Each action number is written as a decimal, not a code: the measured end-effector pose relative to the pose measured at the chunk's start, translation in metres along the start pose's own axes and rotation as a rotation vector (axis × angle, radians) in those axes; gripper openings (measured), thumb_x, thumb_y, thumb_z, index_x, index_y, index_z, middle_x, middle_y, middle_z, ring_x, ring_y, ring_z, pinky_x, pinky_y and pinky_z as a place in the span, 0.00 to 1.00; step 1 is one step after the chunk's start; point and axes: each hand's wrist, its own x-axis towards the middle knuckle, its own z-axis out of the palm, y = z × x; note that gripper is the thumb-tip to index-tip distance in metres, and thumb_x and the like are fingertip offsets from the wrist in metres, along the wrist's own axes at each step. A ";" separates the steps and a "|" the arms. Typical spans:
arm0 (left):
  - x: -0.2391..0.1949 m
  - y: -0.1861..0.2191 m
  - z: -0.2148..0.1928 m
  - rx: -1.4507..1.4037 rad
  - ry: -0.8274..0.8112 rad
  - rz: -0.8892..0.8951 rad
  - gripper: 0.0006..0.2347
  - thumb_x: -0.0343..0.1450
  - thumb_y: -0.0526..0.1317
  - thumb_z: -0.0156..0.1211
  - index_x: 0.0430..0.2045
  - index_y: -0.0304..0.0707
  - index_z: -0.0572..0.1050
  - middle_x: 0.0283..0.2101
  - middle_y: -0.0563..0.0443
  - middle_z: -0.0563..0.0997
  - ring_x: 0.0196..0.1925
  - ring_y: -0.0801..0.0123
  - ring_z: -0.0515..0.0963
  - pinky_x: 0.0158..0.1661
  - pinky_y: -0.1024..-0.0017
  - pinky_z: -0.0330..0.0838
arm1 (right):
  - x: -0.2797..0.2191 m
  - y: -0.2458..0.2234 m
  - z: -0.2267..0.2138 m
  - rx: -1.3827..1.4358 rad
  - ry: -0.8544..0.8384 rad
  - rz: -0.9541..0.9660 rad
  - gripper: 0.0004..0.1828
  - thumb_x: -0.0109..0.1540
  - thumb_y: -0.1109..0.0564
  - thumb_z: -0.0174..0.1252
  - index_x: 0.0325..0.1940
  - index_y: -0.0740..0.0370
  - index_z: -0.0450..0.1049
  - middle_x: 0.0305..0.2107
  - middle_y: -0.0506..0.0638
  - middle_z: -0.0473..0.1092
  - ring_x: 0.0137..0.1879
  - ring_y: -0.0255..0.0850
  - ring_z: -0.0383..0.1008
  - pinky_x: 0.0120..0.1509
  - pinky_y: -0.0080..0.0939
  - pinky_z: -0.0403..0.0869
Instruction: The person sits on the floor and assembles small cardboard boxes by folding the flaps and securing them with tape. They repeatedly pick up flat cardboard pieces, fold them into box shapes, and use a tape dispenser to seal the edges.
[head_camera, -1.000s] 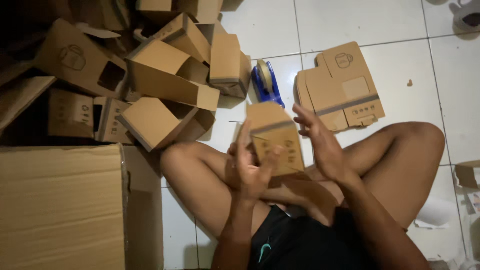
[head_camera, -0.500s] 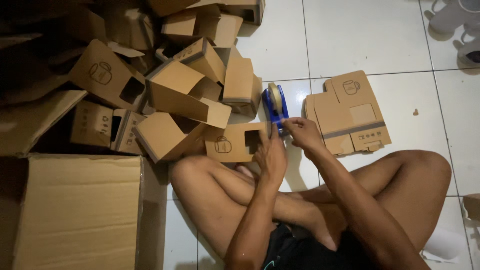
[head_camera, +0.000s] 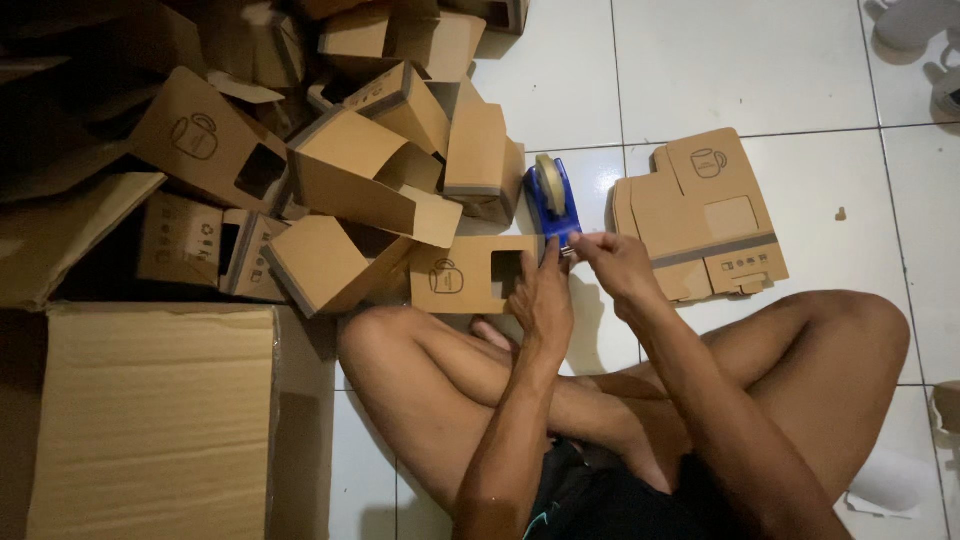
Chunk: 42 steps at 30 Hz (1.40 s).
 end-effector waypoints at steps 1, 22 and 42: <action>0.001 0.001 -0.002 0.002 -0.003 -0.002 0.18 0.76 0.41 0.58 0.62 0.57 0.72 0.48 0.41 0.74 0.44 0.34 0.82 0.40 0.40 0.79 | 0.000 0.009 -0.001 0.001 -0.001 0.004 0.17 0.65 0.45 0.67 0.46 0.62 0.83 0.35 0.59 0.77 0.43 0.47 0.73 0.50 0.50 0.72; -0.006 0.016 -0.021 -0.007 0.009 -0.035 0.28 0.74 0.43 0.55 0.73 0.56 0.59 0.53 0.38 0.67 0.46 0.31 0.80 0.49 0.43 0.72 | 0.007 0.073 0.009 0.193 0.015 0.020 0.14 0.65 0.46 0.67 0.45 0.58 0.82 0.27 0.48 0.75 0.29 0.31 0.64 0.31 0.30 0.64; -0.043 0.034 -0.056 -0.436 0.029 -0.081 0.28 0.77 0.31 0.41 0.71 0.71 0.64 0.64 0.20 0.68 0.68 0.27 0.67 0.61 0.49 0.70 | 0.012 0.098 0.011 -0.399 0.124 -0.269 0.15 0.67 0.45 0.61 0.47 0.56 0.83 0.30 0.57 0.77 0.40 0.53 0.80 0.44 0.51 0.74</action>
